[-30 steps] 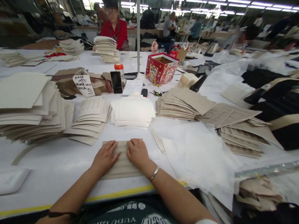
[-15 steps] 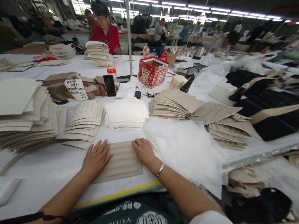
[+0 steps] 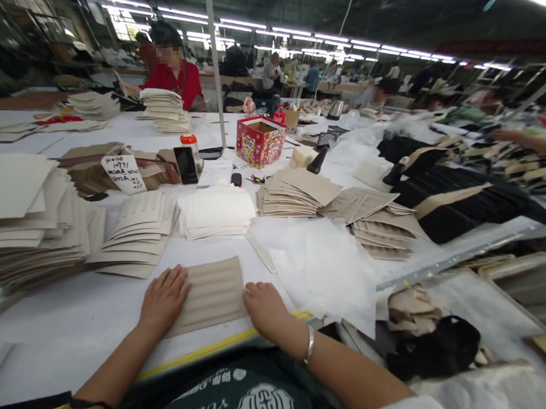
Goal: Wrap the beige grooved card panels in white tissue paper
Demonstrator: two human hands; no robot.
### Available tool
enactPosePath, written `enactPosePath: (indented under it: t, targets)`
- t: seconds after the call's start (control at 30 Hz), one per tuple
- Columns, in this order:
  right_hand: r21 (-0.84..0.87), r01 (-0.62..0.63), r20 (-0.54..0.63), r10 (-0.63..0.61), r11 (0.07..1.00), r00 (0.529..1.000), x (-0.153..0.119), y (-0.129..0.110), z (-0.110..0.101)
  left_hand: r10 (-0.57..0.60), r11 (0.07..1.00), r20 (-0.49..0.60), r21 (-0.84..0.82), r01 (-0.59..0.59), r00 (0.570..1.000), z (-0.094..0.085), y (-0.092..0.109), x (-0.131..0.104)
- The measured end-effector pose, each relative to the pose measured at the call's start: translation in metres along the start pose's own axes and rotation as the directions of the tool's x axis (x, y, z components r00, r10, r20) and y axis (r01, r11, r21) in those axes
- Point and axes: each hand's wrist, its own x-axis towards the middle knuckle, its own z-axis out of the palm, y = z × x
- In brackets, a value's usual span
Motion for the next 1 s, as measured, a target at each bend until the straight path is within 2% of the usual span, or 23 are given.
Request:
enactPosePath:
  t: [0.03, 0.1, 0.13, 0.2, 0.27, 0.37, 0.47, 0.53, 0.6, 0.7, 0.77, 0.87, 1.0]
  targets:
    - [0.006, -0.106, 0.009, 0.106, 0.994, 0.994, 0.008, 0.01, -0.005, -0.003, 1.0, -0.001, -0.027, 0.003, 1.0, 0.001, -0.001, -0.001]
    - [-0.004, -0.339, 0.022, 0.339, 0.941, 0.94, 0.031, 0.03, -0.012, 0.029, 0.997, 0.0, -0.068, -0.029, 1.0, 0.002, -0.003, -0.005]
    - [-0.013, -0.415, 0.049, 0.415, 0.91, 0.908, 0.044, 0.038, -0.013, 0.062, 0.995, 0.006, -0.081, -0.062, 0.998, 0.002, -0.003, -0.007]
    - [-0.027, -0.476, 0.121, 0.476, 0.879, 0.871, 0.069, 0.046, -0.011, 0.128, 0.988, 0.031, -0.095, -0.125, 0.991, 0.002, -0.002, -0.013]
    - [-0.029, -0.464, 0.167, 0.462, 0.885, 0.871, 0.086, 0.044, -0.007, 0.149, 0.985, 0.057, -0.101, -0.143, 0.987, 0.003, 0.0, -0.018]
    - [-0.025, -0.4, 0.173, 0.398, 0.916, 0.901, 0.095, 0.038, -0.006, 0.093, 0.991, 0.059, -0.101, -0.086, 0.994, 0.003, 0.004, -0.024]
    - [0.021, -0.39, 0.099, 0.386, 0.921, 0.917, 0.092, 0.041, -0.019, 0.056, 0.993, 0.042, -0.111, -0.051, 0.998, 0.004, 0.006, -0.026]
    - [0.173, -0.411, -0.036, 0.422, 0.895, 0.906, 0.089, 0.046, -0.032, 0.05, 0.991, 0.033, -0.124, -0.046, 0.998, 0.005, 0.006, -0.026]
    - [0.385, -0.385, -0.138, 0.465, 0.839, 0.875, 0.086, 0.047, -0.041, 0.041, 0.991, 0.026, -0.132, -0.037, 0.999, 0.005, 0.006, -0.026]
    - [0.553, -0.269, -0.167, 0.421, 0.788, 0.891, 0.085, 0.034, -0.039, 0.026, 0.99, 0.022, -0.136, -0.022, 0.999, 0.005, 0.007, -0.026]
    - [0.55, -0.208, -0.201, 0.369, 0.809, 0.907, 0.089, 0.021, -0.031, 0.023, 0.99, 0.022, -0.139, -0.02, 0.999, 0.005, 0.007, -0.025]
    - [0.489, -0.208, -0.235, 0.358, 0.847, 0.904, 0.098, 0.01, -0.022, 0.019, 0.989, 0.026, -0.146, -0.015, 0.999, 0.004, 0.008, -0.025]
    - [0.425, -0.254, -0.172, 0.352, 0.869, 0.92, 0.097, 0.004, -0.028, 0.007, 0.988, 0.024, -0.154, -0.004, 1.0, 0.002, 0.009, -0.026]
